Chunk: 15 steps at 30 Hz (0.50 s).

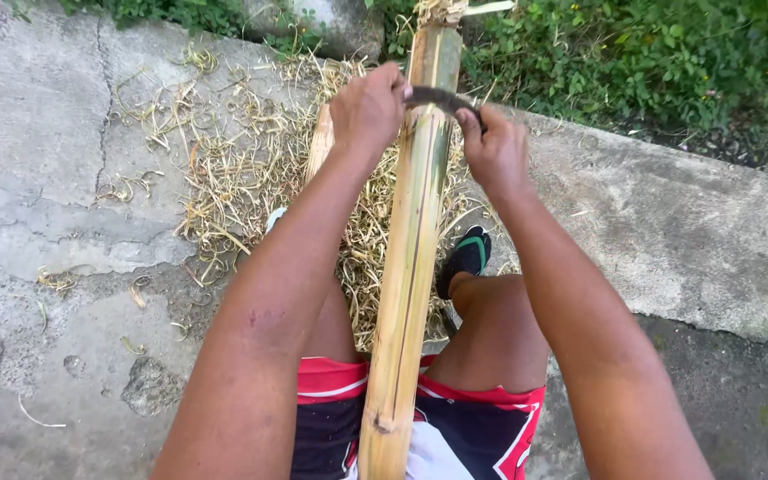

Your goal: Scrape the outer surface of a bamboo stalk using a curved blade or sickle.

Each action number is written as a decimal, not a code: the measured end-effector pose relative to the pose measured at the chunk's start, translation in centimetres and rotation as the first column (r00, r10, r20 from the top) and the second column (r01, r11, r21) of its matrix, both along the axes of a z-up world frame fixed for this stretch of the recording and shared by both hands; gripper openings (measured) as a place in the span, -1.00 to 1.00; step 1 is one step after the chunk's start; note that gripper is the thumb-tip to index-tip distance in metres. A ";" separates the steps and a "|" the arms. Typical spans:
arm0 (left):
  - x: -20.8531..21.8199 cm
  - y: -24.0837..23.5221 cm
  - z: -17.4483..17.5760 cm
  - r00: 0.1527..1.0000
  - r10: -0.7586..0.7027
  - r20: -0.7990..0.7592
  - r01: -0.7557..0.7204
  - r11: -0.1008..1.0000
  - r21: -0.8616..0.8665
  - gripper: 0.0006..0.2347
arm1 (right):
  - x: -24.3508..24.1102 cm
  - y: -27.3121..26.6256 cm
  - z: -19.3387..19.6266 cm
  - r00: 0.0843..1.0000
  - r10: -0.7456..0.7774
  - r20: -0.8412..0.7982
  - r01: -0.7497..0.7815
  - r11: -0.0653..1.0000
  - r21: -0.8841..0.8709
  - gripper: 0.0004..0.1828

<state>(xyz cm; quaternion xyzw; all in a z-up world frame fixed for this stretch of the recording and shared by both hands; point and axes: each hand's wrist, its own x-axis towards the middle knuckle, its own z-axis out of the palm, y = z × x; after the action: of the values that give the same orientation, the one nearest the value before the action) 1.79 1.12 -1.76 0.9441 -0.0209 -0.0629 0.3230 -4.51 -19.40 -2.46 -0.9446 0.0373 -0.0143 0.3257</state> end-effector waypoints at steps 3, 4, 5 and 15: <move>-3.0 0.8 0.3 0.998 -0.041 0.055 0.038 0.997 0.065 -0.82 | -3.7 0.7 1.2 0.996 0.001 -0.095 0.009 0.994 0.108 -0.54; -5.6 1.4 1.3 0.998 -0.044 0.055 0.040 0.997 0.062 -0.82 | -6.0 0.8 1.9 0.995 -0.002 -0.095 0.012 0.994 0.105 -0.54; -8.1 2.0 2.3 0.986 -0.080 -0.148 0.091 0.993 0.072 -0.79 | -8.3 0.9 2.6 0.978 0.009 -0.209 0.014 0.994 0.109 -0.53; -6.9 0.8 3.5 0.998 -0.067 0.018 0.064 0.989 0.137 -0.83 | -3.6 -1.3 -1.2 0.997 0.068 -0.048 -0.060 0.987 0.151 -0.53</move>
<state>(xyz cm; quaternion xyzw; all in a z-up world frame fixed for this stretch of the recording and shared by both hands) -5.11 1.88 1.73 0.9633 -0.0512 -0.0642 0.2554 -8.09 -20.68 -3.71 -0.9182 0.0163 0.0239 0.3950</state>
